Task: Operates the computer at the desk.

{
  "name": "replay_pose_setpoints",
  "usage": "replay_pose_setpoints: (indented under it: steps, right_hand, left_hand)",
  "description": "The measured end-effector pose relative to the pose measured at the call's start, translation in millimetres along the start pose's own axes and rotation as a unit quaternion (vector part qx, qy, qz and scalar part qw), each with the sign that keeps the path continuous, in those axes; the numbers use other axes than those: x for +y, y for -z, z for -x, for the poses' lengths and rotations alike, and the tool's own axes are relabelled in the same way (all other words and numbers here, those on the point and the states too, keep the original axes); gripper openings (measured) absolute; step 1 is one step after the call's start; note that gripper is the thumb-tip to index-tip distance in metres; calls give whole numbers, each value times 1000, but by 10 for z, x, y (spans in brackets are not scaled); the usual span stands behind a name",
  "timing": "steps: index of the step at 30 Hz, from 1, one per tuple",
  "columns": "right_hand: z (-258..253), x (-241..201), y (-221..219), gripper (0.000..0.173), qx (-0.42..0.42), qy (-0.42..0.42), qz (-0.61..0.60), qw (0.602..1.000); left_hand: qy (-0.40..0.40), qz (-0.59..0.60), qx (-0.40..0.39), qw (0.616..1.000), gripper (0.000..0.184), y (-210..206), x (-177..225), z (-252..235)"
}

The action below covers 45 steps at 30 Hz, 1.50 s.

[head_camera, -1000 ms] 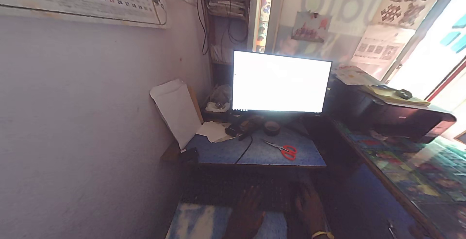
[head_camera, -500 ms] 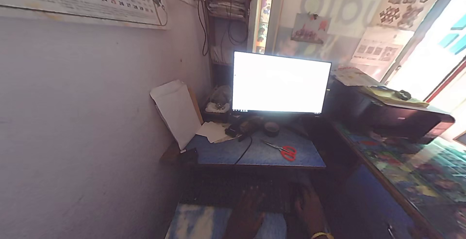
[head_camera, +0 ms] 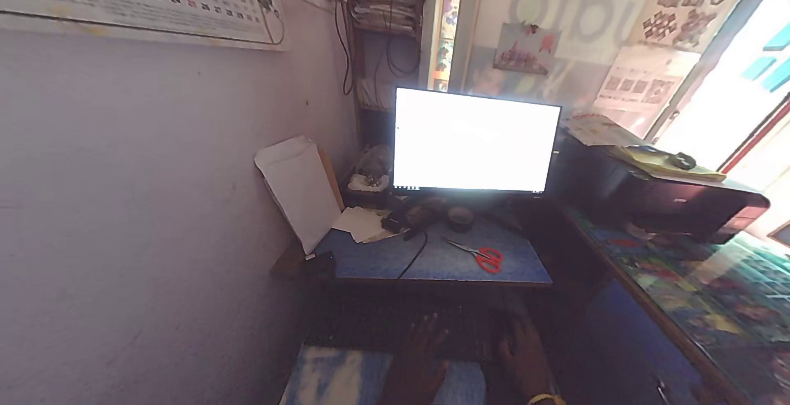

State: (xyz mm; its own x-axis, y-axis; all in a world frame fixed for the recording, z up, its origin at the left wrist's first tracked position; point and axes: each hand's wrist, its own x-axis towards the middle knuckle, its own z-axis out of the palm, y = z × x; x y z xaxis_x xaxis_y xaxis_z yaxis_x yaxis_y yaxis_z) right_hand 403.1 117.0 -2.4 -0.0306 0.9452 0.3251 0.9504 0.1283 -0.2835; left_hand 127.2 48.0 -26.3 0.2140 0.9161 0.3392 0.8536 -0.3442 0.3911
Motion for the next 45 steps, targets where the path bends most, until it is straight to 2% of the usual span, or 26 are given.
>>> replay_pose_setpoints:
  steps: [7, 32, 41, 43, 45]
  right_hand:
    - [-11, -7, -2, 51, -17, -3, -11, 1000]
    - [1, 56, -99, 47, 16, 29, 4, 999]
    - [-8, 34, -70, 45, 24, 33, -4, 999]
    - [-9, 30, -63, 45, 27, 35, -4, 999]
    - [-9, 18, -43, 48, 19, 25, -6, 1000]
  left_hand:
    - [-7, -7, 15, 1000, 54, -3, -7, 10]
    - [17, -12, -48, 999, 59, -3, -10, 7]
    - [6, -21, -33, 999, 60, -1, -11, -6]
    - [30, -28, -49, 998, 61, 28, 24, -6]
    - [90, -26, -97, 991, 60, 200, 113, -30]
